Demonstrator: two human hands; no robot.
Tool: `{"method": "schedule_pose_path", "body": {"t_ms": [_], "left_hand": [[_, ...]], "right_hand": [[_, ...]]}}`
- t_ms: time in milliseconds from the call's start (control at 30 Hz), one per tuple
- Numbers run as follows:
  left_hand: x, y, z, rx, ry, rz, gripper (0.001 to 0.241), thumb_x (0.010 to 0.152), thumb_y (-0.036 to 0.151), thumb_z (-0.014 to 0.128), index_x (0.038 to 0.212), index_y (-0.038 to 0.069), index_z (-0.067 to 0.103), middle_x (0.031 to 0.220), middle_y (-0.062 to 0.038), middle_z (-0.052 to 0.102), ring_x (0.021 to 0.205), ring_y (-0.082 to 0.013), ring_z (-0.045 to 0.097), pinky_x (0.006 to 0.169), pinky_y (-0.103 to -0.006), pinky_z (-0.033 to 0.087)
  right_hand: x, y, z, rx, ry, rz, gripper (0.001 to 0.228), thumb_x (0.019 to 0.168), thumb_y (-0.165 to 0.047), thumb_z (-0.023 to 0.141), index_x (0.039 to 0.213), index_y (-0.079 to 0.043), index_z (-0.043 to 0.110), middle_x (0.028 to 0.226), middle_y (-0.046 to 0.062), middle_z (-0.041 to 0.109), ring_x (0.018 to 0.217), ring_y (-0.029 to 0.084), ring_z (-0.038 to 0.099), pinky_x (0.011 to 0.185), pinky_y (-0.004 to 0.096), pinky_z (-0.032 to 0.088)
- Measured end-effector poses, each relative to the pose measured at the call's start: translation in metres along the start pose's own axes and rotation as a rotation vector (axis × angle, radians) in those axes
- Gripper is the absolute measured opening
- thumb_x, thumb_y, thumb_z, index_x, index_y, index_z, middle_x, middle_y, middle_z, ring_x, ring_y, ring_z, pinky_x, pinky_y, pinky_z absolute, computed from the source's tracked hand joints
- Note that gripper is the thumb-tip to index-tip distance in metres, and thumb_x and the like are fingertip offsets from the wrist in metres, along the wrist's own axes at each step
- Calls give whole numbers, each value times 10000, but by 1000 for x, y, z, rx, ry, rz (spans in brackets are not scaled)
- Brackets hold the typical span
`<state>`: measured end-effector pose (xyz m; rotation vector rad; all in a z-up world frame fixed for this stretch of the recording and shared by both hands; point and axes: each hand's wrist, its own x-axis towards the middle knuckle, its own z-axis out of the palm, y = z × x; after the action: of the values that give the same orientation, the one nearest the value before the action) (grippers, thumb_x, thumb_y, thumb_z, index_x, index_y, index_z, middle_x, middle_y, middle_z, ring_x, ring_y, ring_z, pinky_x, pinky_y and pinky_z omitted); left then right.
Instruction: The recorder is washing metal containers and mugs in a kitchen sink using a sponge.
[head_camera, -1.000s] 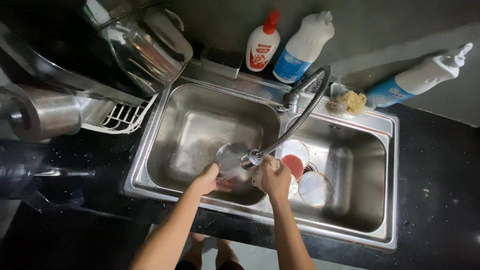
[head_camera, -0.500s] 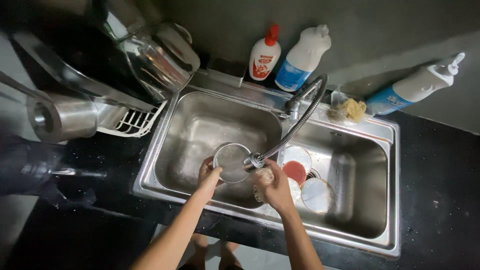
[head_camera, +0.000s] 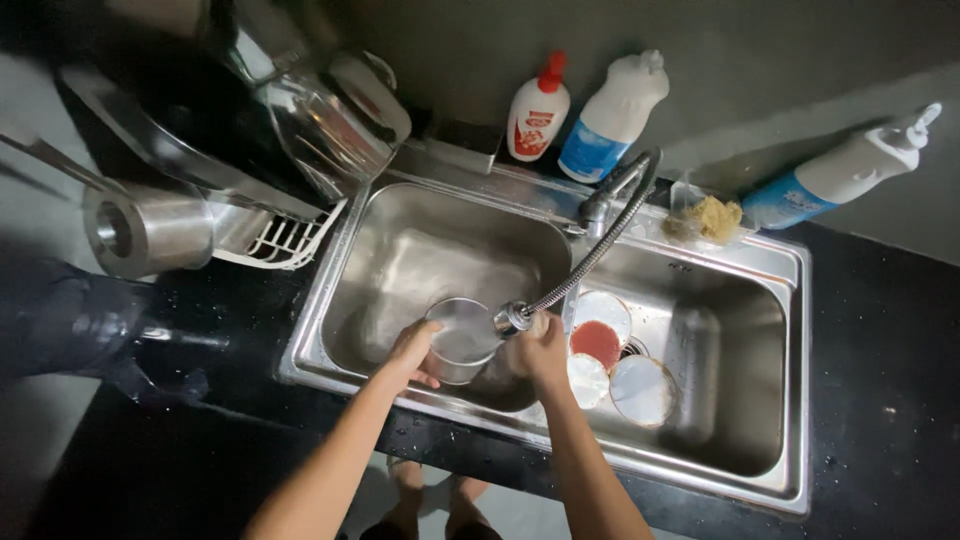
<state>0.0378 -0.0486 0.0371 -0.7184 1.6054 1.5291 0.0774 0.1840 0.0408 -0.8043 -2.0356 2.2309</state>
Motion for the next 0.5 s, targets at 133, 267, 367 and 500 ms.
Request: {"method": "schedule_pose_path", "body": {"t_ms": [133,267,367,500], "left_hand": [[18,-1,7,157,60,37,583,935,518,479,1349,129,614,968,-251,706,670,-364,653,477,-400,482],[-13,27,14,336,195,143,541,927,462,453,1343,149,599,1110,-123,694,863,-325,745,545,-405,621],[4,19,11,403,241,262,515,934,442,466,1297,129,655,1152,-138,732,995,-327,722,750,-433,584],[0,29,17,382,223,289,488,937,411,475,1269,108,665,1196,-167,727,1110,-346,685,985,-455,517]], "right_hand": [[13,3,15,129,-72,79,412,835,-2,671,1193,-134,514,1043,68,659,806,184,619,623,367,452],[11,1,21,-364,-138,-567,301,878,-9,660,1176,-5,620,1102,107,681,1020,174,669,938,336,530],[11,-2,32,-329,-185,-590,368,794,0,665,1158,-12,610,1092,96,718,1022,178,698,932,345,547],[34,21,36,-288,-305,-452,310,831,-73,776,1112,-28,655,1046,123,711,960,245,690,883,365,555]]}}
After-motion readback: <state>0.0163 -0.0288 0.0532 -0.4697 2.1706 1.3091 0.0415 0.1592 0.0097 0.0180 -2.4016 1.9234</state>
